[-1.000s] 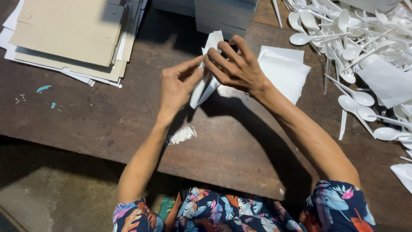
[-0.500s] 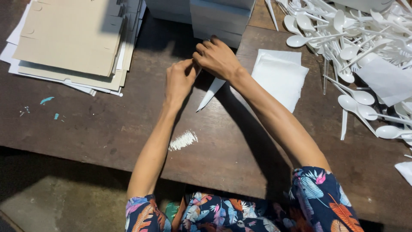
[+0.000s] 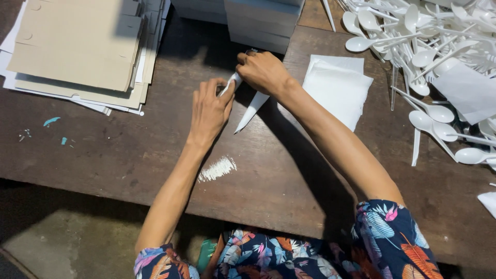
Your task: The person repeatedly picks a plastic fork or spoon, places it on a white paper napkin, and folds the napkin into a cone to enclose the cutlery. The wrapped items are set aside on the table. The process is repeated multiple times with alternating forks and spoons.
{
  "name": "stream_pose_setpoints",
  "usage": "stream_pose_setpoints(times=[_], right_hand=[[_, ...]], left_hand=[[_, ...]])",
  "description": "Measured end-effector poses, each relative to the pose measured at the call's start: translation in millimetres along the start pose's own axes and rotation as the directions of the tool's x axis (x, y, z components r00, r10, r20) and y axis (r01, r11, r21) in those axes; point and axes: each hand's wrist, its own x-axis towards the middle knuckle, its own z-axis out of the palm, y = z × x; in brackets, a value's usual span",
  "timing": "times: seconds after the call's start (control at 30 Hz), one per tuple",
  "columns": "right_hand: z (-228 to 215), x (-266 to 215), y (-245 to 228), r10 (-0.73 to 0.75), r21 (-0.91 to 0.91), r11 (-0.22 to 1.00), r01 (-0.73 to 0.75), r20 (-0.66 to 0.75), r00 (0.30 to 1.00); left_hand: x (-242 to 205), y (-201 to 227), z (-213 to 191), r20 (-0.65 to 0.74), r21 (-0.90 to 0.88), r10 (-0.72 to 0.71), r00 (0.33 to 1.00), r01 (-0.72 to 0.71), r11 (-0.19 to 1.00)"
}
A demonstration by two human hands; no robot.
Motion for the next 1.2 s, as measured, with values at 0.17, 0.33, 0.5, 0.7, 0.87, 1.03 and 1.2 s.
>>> stream_pose_setpoints(times=[0.17, 0.33, 0.5, 0.7, 0.87, 1.03, 1.2], right_hand=[[-2, 0, -3, 0.014, -0.002, 1.0, -0.014, 0.029, 0.999], [-18, -7, -2, 0.047, 0.061, 0.997, -0.05, 0.045, 0.998], [-60, -50, 10, 0.091, 0.297, 0.954, -0.033, -0.185, 0.979], [-86, -165, 64, 0.366, 0.472, 0.841, -0.265, -0.136, 0.921], [-54, -240, 79, 0.478, 0.485, 0.776, -0.403, -0.036, 0.877], [-53, -280, 31, 0.415, 0.5, 0.777, -0.382, 0.049, 0.908], [-37, -297, 22, 0.389, 0.486, 0.828, -0.281, -0.136, 0.911]], left_hand=[[-12, -1, -15, -0.07, -0.121, 0.006, 0.998, -0.015, 0.993], [-7, 4, -31, -0.088, -0.316, -0.083, 0.993, 0.051, 0.947], [-3, 7, -44, -0.15, -0.434, -0.103, 0.983, 0.028, 0.901], [22, 48, -57, -0.316, -0.35, 0.116, 0.942, -0.229, 0.908], [48, 113, -34, -0.153, -0.433, 0.409, 0.9, -0.432, 0.791], [72, 131, 27, 0.121, -0.344, 0.492, 0.862, -0.428, 0.835], [84, 131, 26, 0.262, -0.384, 0.447, 0.856, -0.332, 0.862]])
